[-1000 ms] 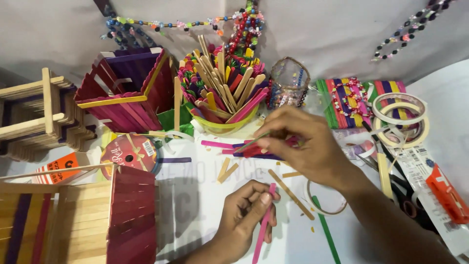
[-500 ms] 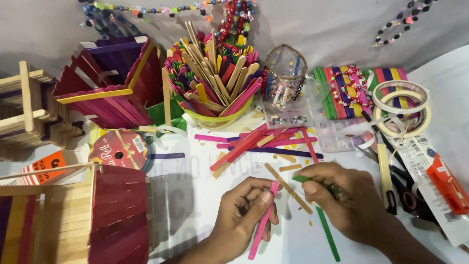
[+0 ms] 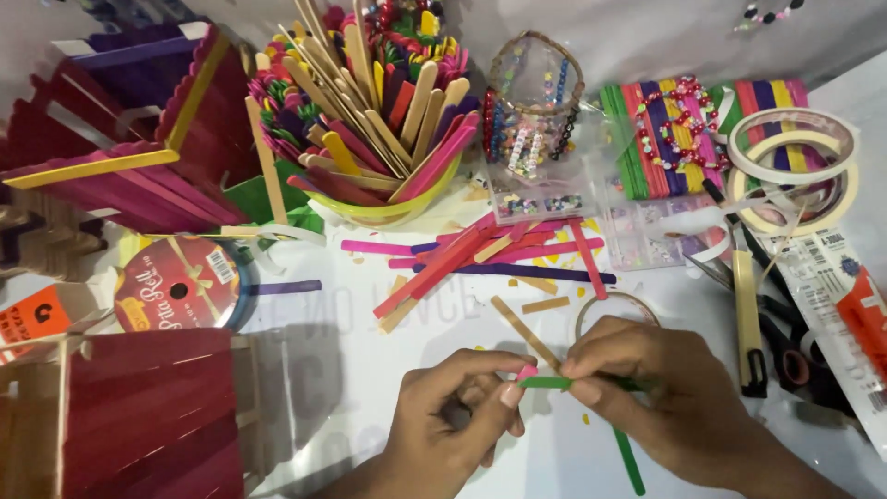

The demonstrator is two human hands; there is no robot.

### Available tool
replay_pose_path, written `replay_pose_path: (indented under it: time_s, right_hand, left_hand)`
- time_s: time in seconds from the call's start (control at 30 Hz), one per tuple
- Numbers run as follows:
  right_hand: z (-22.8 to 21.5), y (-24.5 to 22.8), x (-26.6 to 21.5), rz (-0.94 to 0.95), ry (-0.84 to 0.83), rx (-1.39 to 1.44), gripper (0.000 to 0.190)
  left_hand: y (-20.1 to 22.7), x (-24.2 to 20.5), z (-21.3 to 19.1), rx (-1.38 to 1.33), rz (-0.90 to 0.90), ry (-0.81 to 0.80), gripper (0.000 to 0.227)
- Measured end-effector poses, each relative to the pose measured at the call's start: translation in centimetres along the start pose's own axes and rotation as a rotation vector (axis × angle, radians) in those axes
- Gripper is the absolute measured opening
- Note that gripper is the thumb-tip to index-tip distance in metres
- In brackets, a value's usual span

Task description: Assembling a flat panel by taping several green popsicle sticks together side-by-side.

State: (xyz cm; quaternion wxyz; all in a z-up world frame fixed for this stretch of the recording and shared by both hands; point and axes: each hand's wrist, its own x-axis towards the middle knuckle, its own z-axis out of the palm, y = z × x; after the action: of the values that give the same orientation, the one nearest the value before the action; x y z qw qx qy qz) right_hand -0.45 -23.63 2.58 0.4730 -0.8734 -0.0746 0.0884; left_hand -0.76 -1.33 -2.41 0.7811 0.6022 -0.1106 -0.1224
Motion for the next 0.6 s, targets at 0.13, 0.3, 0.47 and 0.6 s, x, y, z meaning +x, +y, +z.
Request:
replay_pose_path:
  time_s: [0.13,0.3,0.47,0.6]
  right_hand:
    - [0.6,-0.2,-0.7,-0.161,0.009,0.234,0.014]
    - [1.6,-0.2,-0.5,-0.147,0.037,0.283,0.008]
    - [2.0,-0.3,-0.3,-0.231,0.052,0.265,0.01]
    - [2.5,-0.5,-0.2,-0.311,0.08,0.231,0.018]
  left_hand:
    - [-0.1,0.0,0.1,0.051,0.064,-0.002,0.019]
    - [-0.1,-0.2,0.1,0.068,0.044,-0.009,0.019]
    - [-0.1,-0.5,0.3,0.052,0.008,-0.003,0.016]
    - [-0.4,-0.5,0.3,0.04,0.069,-0.034,0.019]
